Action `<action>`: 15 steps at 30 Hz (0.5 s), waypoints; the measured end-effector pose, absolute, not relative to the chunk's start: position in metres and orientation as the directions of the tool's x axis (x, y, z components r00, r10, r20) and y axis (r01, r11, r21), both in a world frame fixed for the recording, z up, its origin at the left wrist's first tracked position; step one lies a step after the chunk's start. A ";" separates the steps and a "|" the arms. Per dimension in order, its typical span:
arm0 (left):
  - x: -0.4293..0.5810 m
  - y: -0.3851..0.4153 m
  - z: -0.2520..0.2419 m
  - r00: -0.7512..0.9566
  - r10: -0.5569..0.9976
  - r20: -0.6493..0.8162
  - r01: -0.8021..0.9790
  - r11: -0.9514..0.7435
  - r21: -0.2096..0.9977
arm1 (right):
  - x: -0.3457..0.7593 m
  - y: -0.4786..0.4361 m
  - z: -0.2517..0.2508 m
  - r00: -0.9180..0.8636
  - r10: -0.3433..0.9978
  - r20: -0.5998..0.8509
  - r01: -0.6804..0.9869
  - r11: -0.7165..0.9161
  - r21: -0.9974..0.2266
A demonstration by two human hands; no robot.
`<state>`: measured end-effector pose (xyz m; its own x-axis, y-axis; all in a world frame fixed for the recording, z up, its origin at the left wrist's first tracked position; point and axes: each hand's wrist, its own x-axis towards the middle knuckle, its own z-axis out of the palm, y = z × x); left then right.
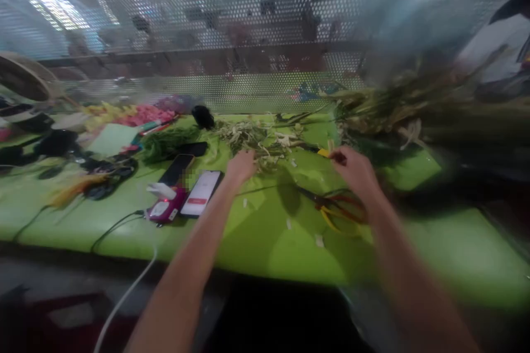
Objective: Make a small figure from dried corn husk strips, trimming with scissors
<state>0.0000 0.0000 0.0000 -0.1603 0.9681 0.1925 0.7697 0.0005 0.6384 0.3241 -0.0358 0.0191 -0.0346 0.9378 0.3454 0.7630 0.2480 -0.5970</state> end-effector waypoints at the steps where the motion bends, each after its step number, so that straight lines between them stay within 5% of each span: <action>1: 0.001 -0.004 -0.004 -0.170 0.968 0.183 0.799 0.026 0.600 | 0.324 -0.035 0.019 -0.035 0.940 0.338 0.763 0.244 -0.598; 7: 0.030 -0.015 -0.011 0.027 0.999 0.037 0.947 -0.037 0.319 | 0.325 -0.034 0.017 -0.050 0.945 0.323 0.765 0.245 -0.596; 11: 0.048 -0.013 -0.004 0.282 0.959 -0.009 0.900 -0.262 0.348 | 0.324 -0.035 0.018 -0.046 0.950 0.309 0.765 0.233 -0.601; 15: 0.043 -0.008 0.010 0.165 0.986 0.040 0.929 -0.168 0.329 | 0.325 -0.036 0.020 -0.047 0.948 0.314 0.769 0.236 -0.595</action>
<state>0.0434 -0.0078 0.0102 0.1647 0.9856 0.0396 0.9294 -0.1685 0.3285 0.3250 -0.0355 0.0195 -0.0474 0.9482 0.3142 0.7685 0.2356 -0.5949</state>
